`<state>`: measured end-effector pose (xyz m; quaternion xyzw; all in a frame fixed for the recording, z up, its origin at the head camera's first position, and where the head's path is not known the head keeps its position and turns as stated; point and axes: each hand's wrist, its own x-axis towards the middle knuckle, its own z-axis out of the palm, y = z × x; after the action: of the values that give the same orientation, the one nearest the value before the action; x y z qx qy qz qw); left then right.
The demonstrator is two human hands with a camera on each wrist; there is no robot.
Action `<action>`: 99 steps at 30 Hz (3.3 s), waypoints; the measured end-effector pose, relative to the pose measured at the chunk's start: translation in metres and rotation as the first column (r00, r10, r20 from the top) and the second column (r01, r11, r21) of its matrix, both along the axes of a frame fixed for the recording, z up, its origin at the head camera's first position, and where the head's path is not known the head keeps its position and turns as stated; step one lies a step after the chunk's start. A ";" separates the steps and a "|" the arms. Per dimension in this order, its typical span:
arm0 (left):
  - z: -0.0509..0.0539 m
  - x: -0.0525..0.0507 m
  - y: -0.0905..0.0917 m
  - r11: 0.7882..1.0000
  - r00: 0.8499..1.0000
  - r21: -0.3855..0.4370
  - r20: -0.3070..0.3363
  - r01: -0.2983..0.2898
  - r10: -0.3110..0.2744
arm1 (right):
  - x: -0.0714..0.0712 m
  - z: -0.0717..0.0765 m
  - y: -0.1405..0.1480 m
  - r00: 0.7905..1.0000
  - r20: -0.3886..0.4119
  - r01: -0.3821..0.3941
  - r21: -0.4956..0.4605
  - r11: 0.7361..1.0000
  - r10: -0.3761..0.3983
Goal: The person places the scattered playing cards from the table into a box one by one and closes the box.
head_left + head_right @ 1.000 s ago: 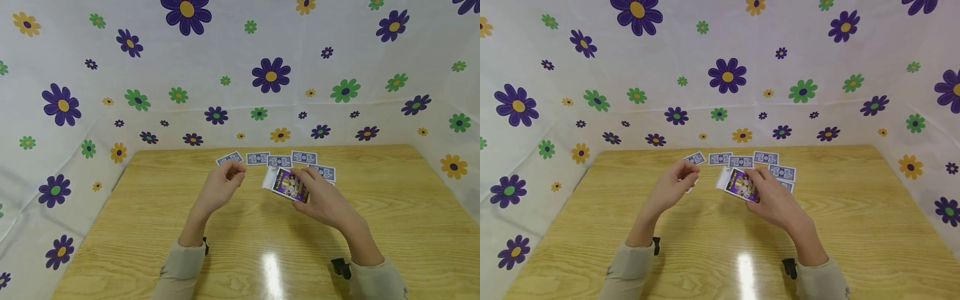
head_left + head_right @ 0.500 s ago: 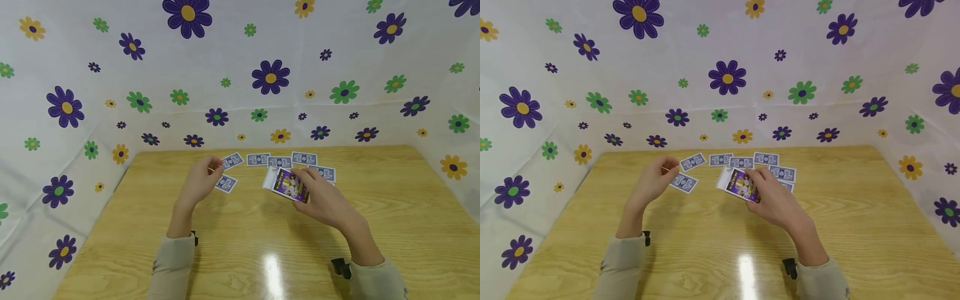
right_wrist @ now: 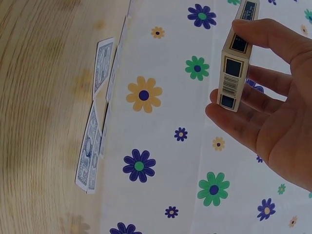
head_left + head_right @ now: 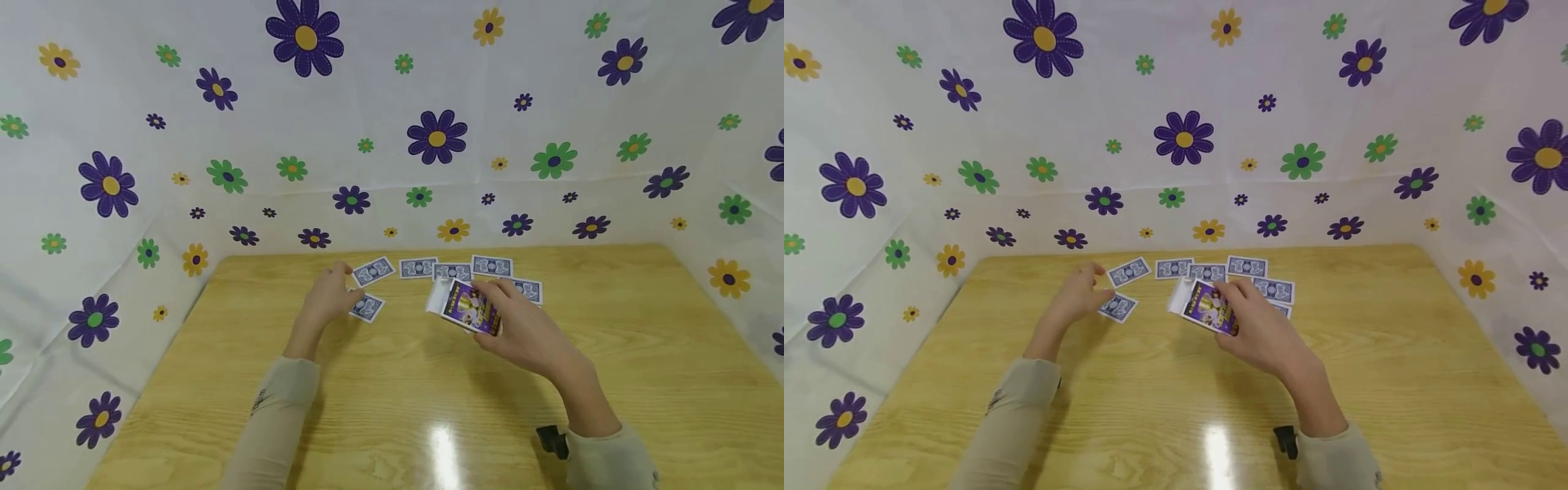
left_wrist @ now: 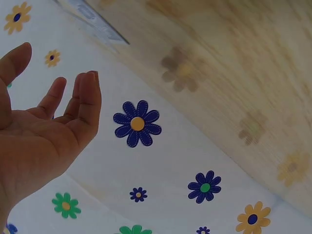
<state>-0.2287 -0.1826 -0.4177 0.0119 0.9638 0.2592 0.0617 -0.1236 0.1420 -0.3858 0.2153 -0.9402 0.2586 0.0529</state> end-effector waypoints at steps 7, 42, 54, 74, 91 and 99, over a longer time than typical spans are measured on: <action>-0.016 -0.009 0.005 0.998 0.996 -0.063 0.091 -0.012 0.017 | 0.001 -0.001 0.000 1.000 -0.002 0.008 -0.005 1.000 -0.008; -0.021 -0.005 0.002 1.000 0.983 -0.031 0.185 0.004 0.002 | 0.003 0.002 0.003 1.000 -0.018 0.004 -0.032 0.999 -0.004; -0.023 -0.003 0.000 0.997 0.984 -0.046 0.164 -0.055 0.062 | 0.002 0.000 0.004 1.000 -0.017 0.001 -0.030 1.000 -0.002; 0.007 0.032 0.009 0.966 0.994 0.237 -0.006 0.107 -0.109 | -0.005 -0.001 0.003 1.000 0.000 0.013 -0.023 1.000 -0.014; 0.065 0.064 0.008 0.714 0.974 0.677 -0.225 0.179 -0.031 | -0.010 -0.003 0.000 0.997 0.064 0.039 -0.027 0.999 -0.037; 0.071 0.070 0.026 0.637 0.977 0.749 -0.210 0.182 -0.033 | -0.016 0.005 -0.005 0.997 0.072 0.043 -0.055 0.998 -0.039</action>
<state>-0.1589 -0.1567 -0.3465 0.1172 0.7632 0.6352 -0.0192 -0.1397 0.1367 -0.3811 0.1848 -0.9380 0.2915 0.0308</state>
